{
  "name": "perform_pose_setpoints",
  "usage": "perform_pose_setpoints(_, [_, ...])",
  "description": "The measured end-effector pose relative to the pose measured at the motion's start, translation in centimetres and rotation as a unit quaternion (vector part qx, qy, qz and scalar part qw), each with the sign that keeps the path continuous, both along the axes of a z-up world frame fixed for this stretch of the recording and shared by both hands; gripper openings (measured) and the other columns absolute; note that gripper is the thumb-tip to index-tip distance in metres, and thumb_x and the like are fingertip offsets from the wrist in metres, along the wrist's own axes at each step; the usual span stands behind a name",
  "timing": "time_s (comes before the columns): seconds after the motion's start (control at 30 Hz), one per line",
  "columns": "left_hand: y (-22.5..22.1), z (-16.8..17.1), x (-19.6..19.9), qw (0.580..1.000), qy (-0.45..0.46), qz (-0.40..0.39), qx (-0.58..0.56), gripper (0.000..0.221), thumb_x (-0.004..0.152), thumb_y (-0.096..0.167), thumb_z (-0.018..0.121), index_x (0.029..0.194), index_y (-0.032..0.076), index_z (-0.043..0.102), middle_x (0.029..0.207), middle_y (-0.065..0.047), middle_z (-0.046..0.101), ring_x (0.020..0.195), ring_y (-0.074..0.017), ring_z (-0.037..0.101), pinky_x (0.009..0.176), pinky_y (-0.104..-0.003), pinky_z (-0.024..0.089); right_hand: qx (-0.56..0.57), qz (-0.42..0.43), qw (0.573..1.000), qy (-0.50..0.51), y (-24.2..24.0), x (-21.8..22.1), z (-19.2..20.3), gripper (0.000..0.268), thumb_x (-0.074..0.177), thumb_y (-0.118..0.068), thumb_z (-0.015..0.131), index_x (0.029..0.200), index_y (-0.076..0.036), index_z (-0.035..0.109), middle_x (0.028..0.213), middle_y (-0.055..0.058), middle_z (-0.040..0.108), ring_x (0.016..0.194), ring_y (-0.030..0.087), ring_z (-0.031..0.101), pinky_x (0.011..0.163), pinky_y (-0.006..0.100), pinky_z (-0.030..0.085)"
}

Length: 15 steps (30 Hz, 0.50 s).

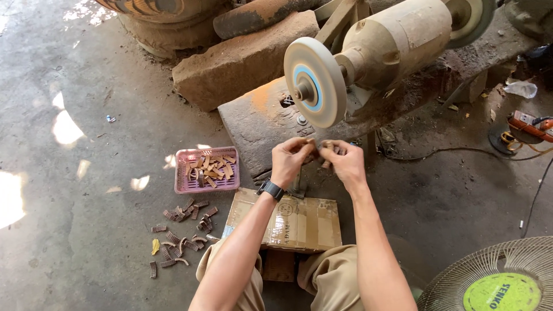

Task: Grinding and polishing small curved parts using a bench grinder.

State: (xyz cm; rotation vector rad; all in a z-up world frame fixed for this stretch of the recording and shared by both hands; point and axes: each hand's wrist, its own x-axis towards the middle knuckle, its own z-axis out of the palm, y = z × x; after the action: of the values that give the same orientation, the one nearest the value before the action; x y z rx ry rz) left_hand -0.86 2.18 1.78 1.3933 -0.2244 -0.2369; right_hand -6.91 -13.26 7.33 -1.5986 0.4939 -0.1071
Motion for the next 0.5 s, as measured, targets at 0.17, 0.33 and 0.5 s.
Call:
perform_pose_setpoints(0.17, [-1.3, -0.8, 0.8, 0.969, 0.167, 0.036, -0.179, 0.017, 0.093, 0.008, 0.073, 0.105, -0.004, 0.072, 0.094, -0.013, 0.077, 0.079, -0.0187, 0.076, 0.073, -0.032, 0.065, 0.088, -0.084, 0.991, -0.051, -0.3, 0.2, -0.8, 0.025, 0.086, -0.004, 0.075, 0.109, 0.004, 0.074, 0.088, 0.000, 0.074, 0.070, 0.006, 0.064, 0.059, 0.022, 0.053])
perform_pose_setpoints(0.33, [-5.5, -2.6, 0.7, 0.926, 0.243, 0.041, -0.288, 0.015, 0.092, 0.008, 0.074, 0.103, -0.002, 0.070, 0.094, -0.010, 0.076, 0.080, -0.0160, 0.073, 0.072, -0.030, 0.063, 0.146, -0.159, 0.966, -0.140, -0.3, 1.6, -3.3, 0.025, 0.088, -0.002, 0.077, 0.112, 0.005, 0.073, 0.089, -0.001, 0.070, 0.072, 0.005, 0.063, 0.063, 0.020, 0.052])
perform_pose_setpoints(0.5, [-7.4, -3.6, 1.4, 0.916, 0.218, 0.032, -0.336, 0.010, 0.094, 0.006, 0.077, 0.093, 0.003, 0.067, 0.089, -0.006, 0.072, 0.069, -0.0081, 0.061, 0.062, -0.021, 0.050, 0.157, -0.239, 0.940, -0.185, 0.0, 3.5, -4.0, 0.018, 0.089, -0.002, 0.076, 0.105, 0.006, 0.072, 0.086, 0.002, 0.070, 0.068, 0.008, 0.063, 0.060, 0.022, 0.052])
